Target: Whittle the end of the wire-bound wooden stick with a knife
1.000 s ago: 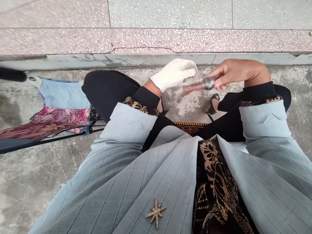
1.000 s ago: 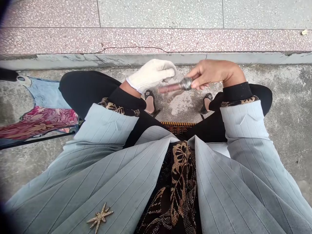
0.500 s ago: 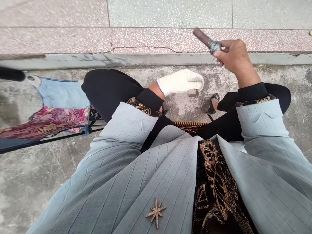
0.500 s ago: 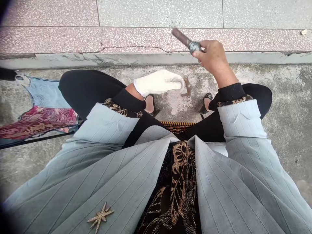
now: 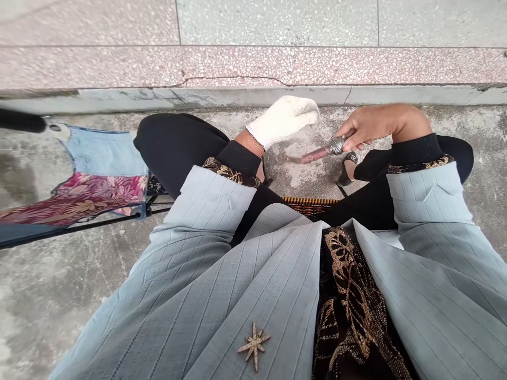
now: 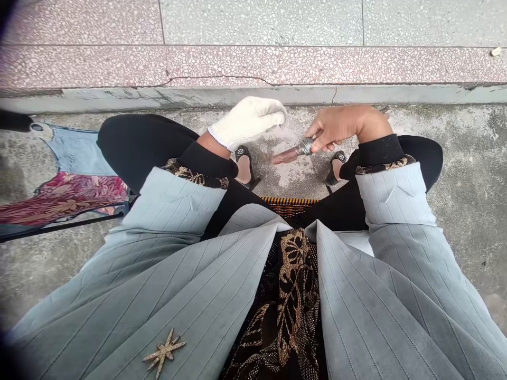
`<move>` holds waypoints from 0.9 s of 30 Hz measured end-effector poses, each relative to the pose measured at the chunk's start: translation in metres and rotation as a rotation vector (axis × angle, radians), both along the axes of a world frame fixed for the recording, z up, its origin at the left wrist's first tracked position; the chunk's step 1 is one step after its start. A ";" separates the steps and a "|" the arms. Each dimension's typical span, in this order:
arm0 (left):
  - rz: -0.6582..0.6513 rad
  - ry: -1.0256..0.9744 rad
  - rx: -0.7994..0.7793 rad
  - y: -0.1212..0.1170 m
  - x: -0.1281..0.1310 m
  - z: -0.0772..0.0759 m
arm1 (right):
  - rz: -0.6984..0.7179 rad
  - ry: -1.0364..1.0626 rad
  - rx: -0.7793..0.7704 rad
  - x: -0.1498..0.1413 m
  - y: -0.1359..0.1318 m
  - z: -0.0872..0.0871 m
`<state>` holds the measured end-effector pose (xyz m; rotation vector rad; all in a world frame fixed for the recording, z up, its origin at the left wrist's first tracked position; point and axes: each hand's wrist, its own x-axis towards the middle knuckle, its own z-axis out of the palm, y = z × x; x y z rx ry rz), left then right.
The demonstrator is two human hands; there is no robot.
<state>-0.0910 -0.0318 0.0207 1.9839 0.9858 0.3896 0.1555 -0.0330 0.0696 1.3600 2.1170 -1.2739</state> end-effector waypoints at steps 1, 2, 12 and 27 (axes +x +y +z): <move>0.026 -0.024 0.003 0.001 0.000 -0.001 | -0.059 0.135 -0.035 0.001 -0.003 0.006; 0.054 -0.056 -0.003 0.002 0.001 -0.003 | -0.162 0.294 -0.036 0.002 -0.006 0.012; -0.182 -0.057 -0.238 -0.019 0.014 0.004 | -0.940 0.812 0.370 0.008 0.005 0.000; 0.000 -0.065 -0.075 -0.014 0.006 0.003 | -0.046 -0.368 0.076 -0.001 0.011 -0.025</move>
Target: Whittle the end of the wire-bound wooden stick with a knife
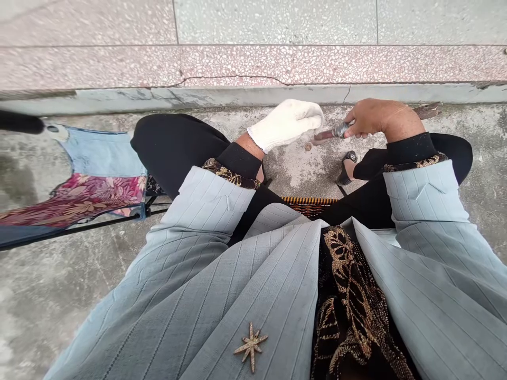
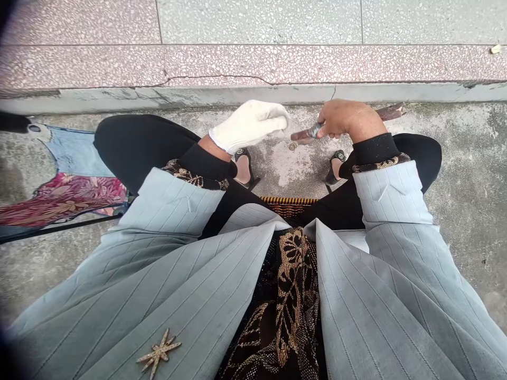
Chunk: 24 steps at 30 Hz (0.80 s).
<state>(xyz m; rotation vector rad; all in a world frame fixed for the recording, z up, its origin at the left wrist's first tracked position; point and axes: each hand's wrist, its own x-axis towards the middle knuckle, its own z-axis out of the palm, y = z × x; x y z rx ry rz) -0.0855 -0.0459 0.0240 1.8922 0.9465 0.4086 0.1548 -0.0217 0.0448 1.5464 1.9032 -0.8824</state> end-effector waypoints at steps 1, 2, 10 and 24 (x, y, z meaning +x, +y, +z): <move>0.044 0.000 0.014 0.002 0.000 -0.001 | 0.031 0.051 -0.066 0.001 -0.001 0.000; 0.079 0.000 0.019 0.005 0.000 -0.003 | 0.057 0.112 -0.132 0.002 -0.002 0.002; 0.203 -0.097 -0.030 0.017 0.003 -0.022 | -0.440 1.031 0.158 0.005 -0.023 0.043; -0.016 0.090 0.064 0.004 0.002 -0.009 | 0.074 0.153 -0.172 0.002 -0.002 0.010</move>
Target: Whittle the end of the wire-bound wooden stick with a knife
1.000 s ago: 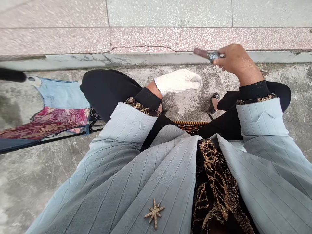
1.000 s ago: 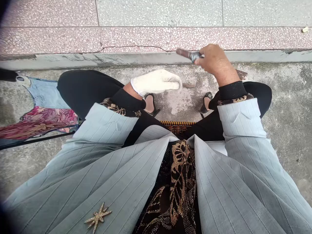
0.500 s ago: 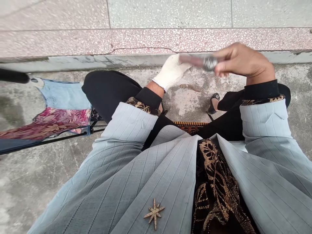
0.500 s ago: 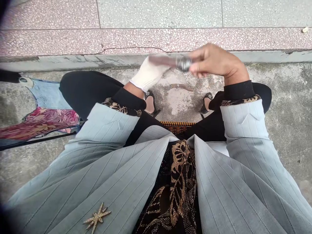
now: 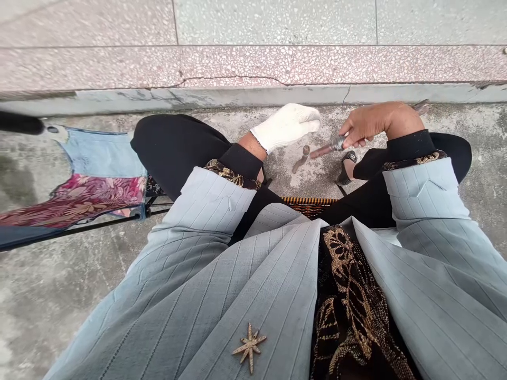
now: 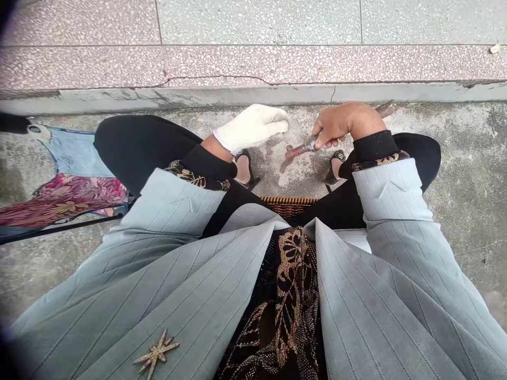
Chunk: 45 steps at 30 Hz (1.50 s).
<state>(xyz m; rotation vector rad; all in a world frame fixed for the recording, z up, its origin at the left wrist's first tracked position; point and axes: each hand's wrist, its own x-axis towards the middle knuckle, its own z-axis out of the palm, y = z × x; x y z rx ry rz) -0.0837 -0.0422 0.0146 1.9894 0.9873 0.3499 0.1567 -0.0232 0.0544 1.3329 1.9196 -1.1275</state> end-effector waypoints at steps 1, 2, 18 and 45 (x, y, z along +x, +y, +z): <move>0.007 -0.006 -0.015 0.001 -0.001 -0.002 | 0.037 0.071 -0.095 0.002 -0.001 0.002; 0.014 -0.017 -0.035 0.003 -0.001 -0.004 | 0.034 0.166 -0.164 0.004 -0.002 0.006; -0.027 -0.249 -0.235 -0.004 0.011 -0.007 | -0.759 0.984 0.272 -0.004 -0.026 0.022; -0.171 -0.208 -0.403 -0.012 0.005 0.009 | -0.680 0.478 0.534 -0.003 -0.003 0.002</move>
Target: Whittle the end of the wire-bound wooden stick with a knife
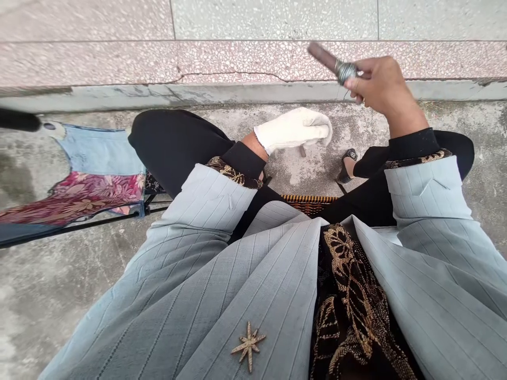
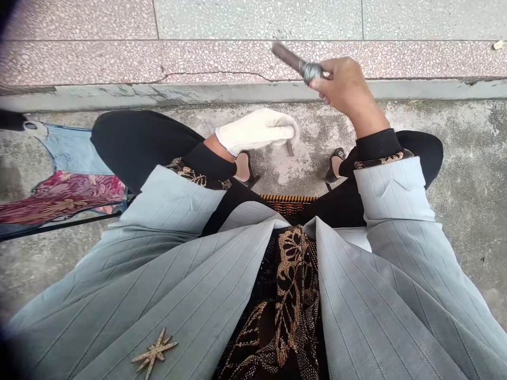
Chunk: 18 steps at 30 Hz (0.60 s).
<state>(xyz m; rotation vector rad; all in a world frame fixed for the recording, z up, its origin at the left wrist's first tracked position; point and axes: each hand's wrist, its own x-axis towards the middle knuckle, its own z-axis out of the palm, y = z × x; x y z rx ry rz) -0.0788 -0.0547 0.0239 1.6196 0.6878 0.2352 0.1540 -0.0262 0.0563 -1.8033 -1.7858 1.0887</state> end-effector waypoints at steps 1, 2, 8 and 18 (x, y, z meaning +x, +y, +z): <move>0.017 0.013 0.019 0.001 -0.001 0.003 | 0.056 -0.170 -0.031 0.000 0.002 -0.001; 0.051 0.029 0.048 0.002 -0.003 0.005 | 0.113 -0.312 -0.076 0.000 0.003 -0.003; 0.230 0.177 0.259 0.011 -0.009 0.006 | 0.516 -0.510 -0.443 0.002 0.007 -0.016; 0.303 0.096 0.265 0.029 -0.011 -0.013 | 0.441 0.292 -0.284 0.009 -0.015 0.024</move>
